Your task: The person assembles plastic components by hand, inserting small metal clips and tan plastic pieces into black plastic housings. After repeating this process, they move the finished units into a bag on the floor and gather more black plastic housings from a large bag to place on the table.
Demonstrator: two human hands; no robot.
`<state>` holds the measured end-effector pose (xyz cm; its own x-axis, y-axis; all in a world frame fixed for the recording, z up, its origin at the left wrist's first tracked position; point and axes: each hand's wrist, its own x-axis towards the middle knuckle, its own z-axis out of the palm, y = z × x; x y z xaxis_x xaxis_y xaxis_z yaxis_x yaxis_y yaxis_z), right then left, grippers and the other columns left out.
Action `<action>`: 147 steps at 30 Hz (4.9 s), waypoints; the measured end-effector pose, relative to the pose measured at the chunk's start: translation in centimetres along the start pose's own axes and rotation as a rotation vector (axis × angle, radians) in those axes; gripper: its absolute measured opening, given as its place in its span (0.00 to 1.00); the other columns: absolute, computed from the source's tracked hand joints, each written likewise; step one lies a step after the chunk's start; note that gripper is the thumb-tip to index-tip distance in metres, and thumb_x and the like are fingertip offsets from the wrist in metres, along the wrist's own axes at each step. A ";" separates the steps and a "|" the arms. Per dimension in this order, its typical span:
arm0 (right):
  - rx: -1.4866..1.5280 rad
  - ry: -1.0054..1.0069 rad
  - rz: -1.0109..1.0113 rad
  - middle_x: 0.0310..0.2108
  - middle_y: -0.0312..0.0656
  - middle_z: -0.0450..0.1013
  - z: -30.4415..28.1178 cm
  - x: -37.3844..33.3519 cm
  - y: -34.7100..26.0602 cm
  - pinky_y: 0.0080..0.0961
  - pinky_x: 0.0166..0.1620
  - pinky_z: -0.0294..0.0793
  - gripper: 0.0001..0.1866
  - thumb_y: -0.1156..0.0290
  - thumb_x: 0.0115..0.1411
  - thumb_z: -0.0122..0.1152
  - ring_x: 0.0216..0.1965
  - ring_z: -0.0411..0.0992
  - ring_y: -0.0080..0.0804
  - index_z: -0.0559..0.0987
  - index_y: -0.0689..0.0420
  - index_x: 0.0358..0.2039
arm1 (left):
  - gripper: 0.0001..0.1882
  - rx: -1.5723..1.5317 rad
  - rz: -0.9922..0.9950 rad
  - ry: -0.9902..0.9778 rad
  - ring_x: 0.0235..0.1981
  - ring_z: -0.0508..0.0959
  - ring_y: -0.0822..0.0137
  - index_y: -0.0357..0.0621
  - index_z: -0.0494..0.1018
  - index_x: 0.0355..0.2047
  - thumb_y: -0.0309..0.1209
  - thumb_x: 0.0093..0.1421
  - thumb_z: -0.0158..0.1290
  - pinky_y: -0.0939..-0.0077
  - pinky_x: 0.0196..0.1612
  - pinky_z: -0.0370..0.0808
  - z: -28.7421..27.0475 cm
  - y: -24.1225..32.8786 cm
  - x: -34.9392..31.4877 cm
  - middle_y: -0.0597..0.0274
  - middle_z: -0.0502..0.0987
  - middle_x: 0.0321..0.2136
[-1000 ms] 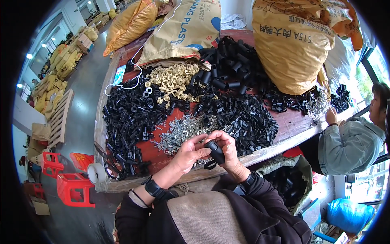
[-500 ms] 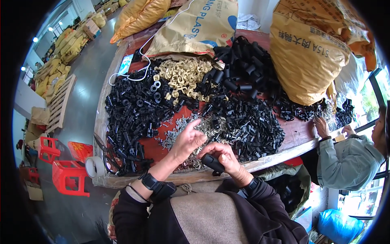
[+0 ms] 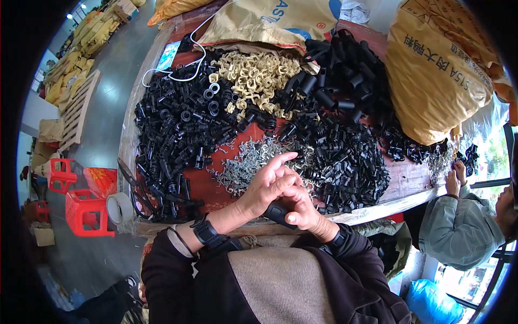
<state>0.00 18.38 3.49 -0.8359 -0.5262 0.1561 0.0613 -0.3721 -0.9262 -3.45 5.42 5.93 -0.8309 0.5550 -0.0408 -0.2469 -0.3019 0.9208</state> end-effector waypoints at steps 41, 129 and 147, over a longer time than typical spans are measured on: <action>-1.319 -0.120 -0.264 0.22 0.40 0.67 -1.4 -0.3 0.4 0.29 0.28 0.66 0.09 0.75 0.41 0.58 0.22 0.66 0.38 0.73 0.58 0.27 | 0.07 0.171 -0.045 0.358 0.19 0.72 0.77 0.41 0.67 0.30 0.28 0.51 0.51 0.87 0.22 0.69 -10.1 1.4 -2.1 0.68 0.71 0.21; -0.809 0.221 -0.057 0.22 0.46 0.67 0.9 1.3 0.9 0.25 0.27 0.66 0.04 0.75 0.50 0.52 0.23 0.67 0.40 0.70 0.61 0.25 | 0.13 -0.623 -0.257 0.193 0.26 0.73 0.68 0.42 0.65 0.40 0.35 0.59 0.38 0.77 0.26 0.71 -5.1 -3.2 -6.2 0.61 0.72 0.28; -1.240 0.087 -0.441 0.34 0.40 0.65 2.4 0.8 -1.3 0.31 0.40 0.59 0.09 0.78 0.36 0.59 0.39 0.62 0.38 0.72 0.57 0.23 | 0.11 -0.376 -0.272 0.182 0.29 0.73 0.71 0.38 0.67 0.37 0.31 0.58 0.42 0.78 0.33 0.72 -3.6 -2.7 -7.1 0.63 0.72 0.31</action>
<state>0.54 16.63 5.60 -0.6919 -0.4741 0.5445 -0.7218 0.4694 -0.5086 1.34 -0.53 2.38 -0.7769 0.5181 -0.3578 -0.6014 -0.4421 0.6655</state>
